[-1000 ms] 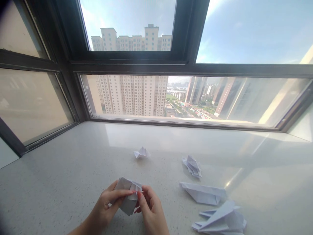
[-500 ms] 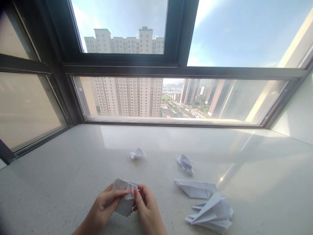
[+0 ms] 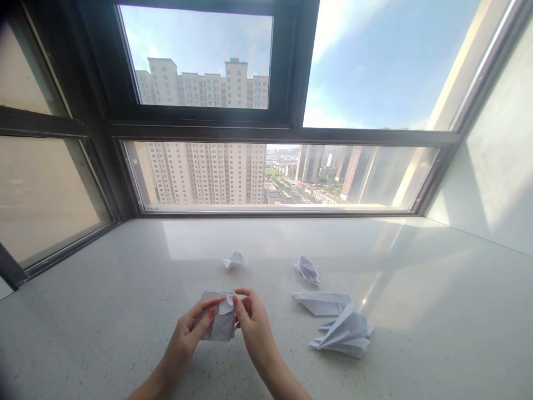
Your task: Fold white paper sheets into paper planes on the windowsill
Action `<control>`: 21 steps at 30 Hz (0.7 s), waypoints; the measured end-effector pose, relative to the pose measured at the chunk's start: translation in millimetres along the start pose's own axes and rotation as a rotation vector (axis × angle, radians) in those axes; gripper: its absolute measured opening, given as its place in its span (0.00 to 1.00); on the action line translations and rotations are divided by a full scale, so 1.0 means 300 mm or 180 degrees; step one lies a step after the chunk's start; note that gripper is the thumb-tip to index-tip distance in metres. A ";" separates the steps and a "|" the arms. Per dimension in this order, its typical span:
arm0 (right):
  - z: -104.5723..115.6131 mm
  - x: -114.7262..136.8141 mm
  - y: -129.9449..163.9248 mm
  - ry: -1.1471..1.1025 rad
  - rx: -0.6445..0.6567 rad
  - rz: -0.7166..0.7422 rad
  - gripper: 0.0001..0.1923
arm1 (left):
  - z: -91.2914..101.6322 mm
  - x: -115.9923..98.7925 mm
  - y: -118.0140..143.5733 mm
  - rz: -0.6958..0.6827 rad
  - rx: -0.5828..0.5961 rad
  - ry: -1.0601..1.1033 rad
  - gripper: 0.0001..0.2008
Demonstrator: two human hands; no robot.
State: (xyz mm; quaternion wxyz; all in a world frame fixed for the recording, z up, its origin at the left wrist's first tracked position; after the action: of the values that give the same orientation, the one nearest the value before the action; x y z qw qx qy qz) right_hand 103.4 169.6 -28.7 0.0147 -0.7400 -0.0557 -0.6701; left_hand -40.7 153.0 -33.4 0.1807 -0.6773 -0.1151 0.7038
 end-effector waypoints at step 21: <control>0.043 -0.039 -0.053 0.0743 -0.0362 0.0401 0.16 | -0.017 0.047 0.003 0.0683 -0.0203 0.0506 0.15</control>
State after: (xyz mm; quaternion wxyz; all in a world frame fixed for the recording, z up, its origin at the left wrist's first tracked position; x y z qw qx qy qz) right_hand 113.5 185.9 -42.6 0.0212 -0.6587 0.0310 -0.7514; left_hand -35.9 157.6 -46.8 0.0913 -0.7448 -0.0497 0.6592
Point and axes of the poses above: each hand's wrist, its own y-axis away from the middle knuckle, its own z-axis out of the back of the hand, x = y × z, the point moved 1 cm from there along -y, towards the middle knuckle, and after that the axes turned 11 degrees about -z, right-handed, at the moved point
